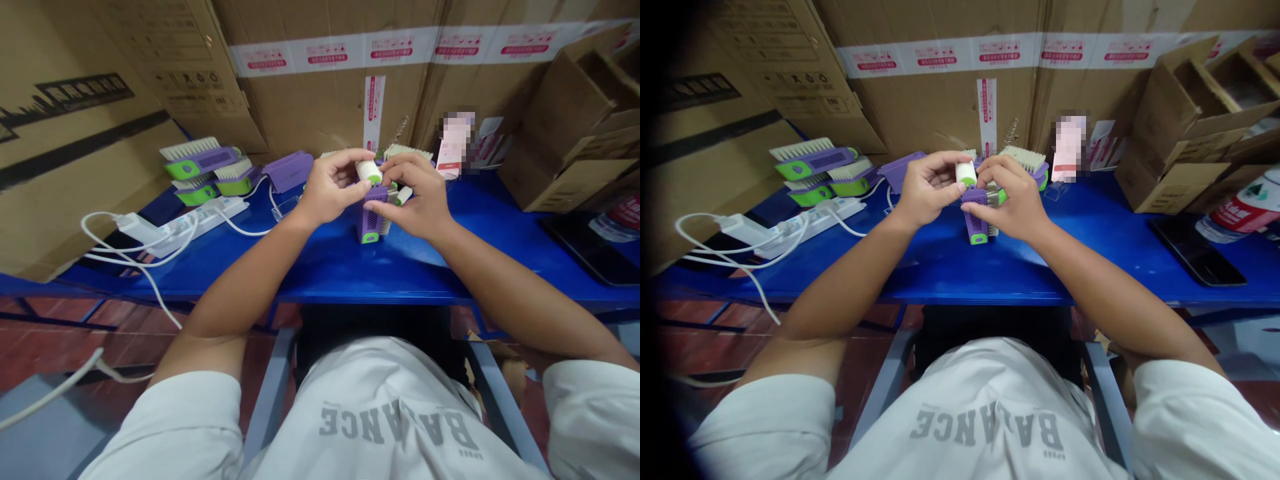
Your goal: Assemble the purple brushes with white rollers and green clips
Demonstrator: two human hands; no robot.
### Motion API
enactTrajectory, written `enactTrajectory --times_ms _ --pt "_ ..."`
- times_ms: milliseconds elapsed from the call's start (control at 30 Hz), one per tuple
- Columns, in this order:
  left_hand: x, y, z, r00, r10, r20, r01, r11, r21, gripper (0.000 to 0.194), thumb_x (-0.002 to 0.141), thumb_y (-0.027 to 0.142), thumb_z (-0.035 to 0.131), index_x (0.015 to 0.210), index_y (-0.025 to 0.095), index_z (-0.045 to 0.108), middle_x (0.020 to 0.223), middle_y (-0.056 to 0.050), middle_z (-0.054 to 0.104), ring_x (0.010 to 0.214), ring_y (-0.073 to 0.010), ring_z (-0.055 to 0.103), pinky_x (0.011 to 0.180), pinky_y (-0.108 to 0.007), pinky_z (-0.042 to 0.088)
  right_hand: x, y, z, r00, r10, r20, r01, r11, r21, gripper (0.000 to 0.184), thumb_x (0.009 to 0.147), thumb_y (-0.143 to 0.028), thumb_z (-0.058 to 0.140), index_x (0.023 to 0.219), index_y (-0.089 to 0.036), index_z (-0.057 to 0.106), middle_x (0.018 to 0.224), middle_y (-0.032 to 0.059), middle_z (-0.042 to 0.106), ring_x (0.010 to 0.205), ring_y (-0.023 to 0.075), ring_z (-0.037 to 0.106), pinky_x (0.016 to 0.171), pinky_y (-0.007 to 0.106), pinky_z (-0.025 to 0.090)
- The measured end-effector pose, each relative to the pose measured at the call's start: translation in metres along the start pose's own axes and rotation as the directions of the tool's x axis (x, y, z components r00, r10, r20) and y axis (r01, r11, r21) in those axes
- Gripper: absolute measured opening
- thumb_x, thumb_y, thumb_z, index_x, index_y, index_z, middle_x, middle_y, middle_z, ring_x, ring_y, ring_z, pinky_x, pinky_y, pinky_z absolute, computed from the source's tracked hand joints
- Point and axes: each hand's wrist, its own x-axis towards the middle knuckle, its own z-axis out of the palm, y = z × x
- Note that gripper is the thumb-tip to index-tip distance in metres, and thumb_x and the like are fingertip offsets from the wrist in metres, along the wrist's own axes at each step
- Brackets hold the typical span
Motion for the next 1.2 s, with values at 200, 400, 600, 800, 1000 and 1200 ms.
enactTrajectory --times_ms 200,400,600,800,1000,1200 --pt "0.001 -0.003 -0.003 1.000 0.029 -0.001 -0.029 0.999 0.034 0.065 0.089 0.071 0.097 0.133 0.027 0.080 0.124 -0.007 0.086 0.122 -0.0307 0.086 0.110 -0.047 0.073 -0.002 0.001 0.004 0.999 0.038 0.003 -0.038 0.999 -0.032 0.063 0.086 -0.087 0.089 0.104 -0.029 0.070 0.115 0.0090 0.078 0.117 0.0378 0.077 0.104 0.065 0.069" --pt "0.001 -0.006 -0.001 0.999 0.042 0.008 -0.043 0.998 0.044 0.063 0.092 0.068 0.096 0.136 0.026 0.080 0.123 -0.006 0.087 0.117 -0.0285 0.087 0.107 -0.044 0.073 -0.004 0.009 0.004 1.000 -0.019 0.008 0.019 1.000 -0.024 0.060 0.090 -0.083 0.088 0.109 -0.029 0.070 0.117 0.0092 0.076 0.121 0.0388 0.075 0.105 0.067 0.069" --pt "0.003 -0.003 -0.004 0.999 0.031 0.028 -0.032 0.999 0.039 0.057 0.091 0.063 0.098 0.131 0.026 0.081 0.124 -0.007 0.088 0.119 -0.0279 0.086 0.107 -0.043 0.072 -0.007 0.010 0.006 1.000 0.009 0.016 -0.009 1.000 -0.028 0.055 0.090 -0.074 0.093 0.114 -0.028 0.072 0.115 0.0095 0.077 0.118 0.0391 0.076 0.100 0.067 0.072" --pt "0.003 -0.005 -0.006 0.999 0.032 0.029 -0.032 0.999 0.002 0.059 0.090 0.068 0.098 0.130 0.028 0.080 0.128 -0.006 0.087 0.125 -0.0296 0.085 0.111 -0.046 0.071 -0.009 0.010 0.008 1.000 0.004 0.014 -0.004 1.000 -0.007 0.074 0.095 -0.079 0.087 0.146 -0.029 0.069 0.128 0.0120 0.078 0.118 0.0372 0.079 0.101 0.064 0.073" --pt "0.001 -0.007 -0.006 0.998 0.058 0.036 -0.058 0.998 0.012 0.064 0.087 0.071 0.099 0.133 0.030 0.081 0.131 -0.005 0.086 0.125 -0.0312 0.085 0.111 -0.051 0.072 -0.005 0.015 0.002 0.989 -0.103 0.103 0.108 0.993 -0.040 0.075 0.103 -0.081 0.075 0.161 -0.034 0.070 0.136 0.0123 0.078 0.131 0.0409 0.076 0.117 0.075 0.063" --pt "0.001 -0.007 -0.003 0.998 0.049 0.025 -0.049 0.999 0.014 0.064 0.088 0.071 0.099 0.132 0.029 0.081 0.127 -0.005 0.086 0.130 -0.0323 0.084 0.115 -0.052 0.071 -0.005 0.019 0.001 0.983 -0.131 0.129 0.136 0.990 -0.027 0.075 0.103 -0.079 0.075 0.164 -0.035 0.069 0.136 0.0124 0.076 0.130 0.0399 0.075 0.118 0.075 0.062"
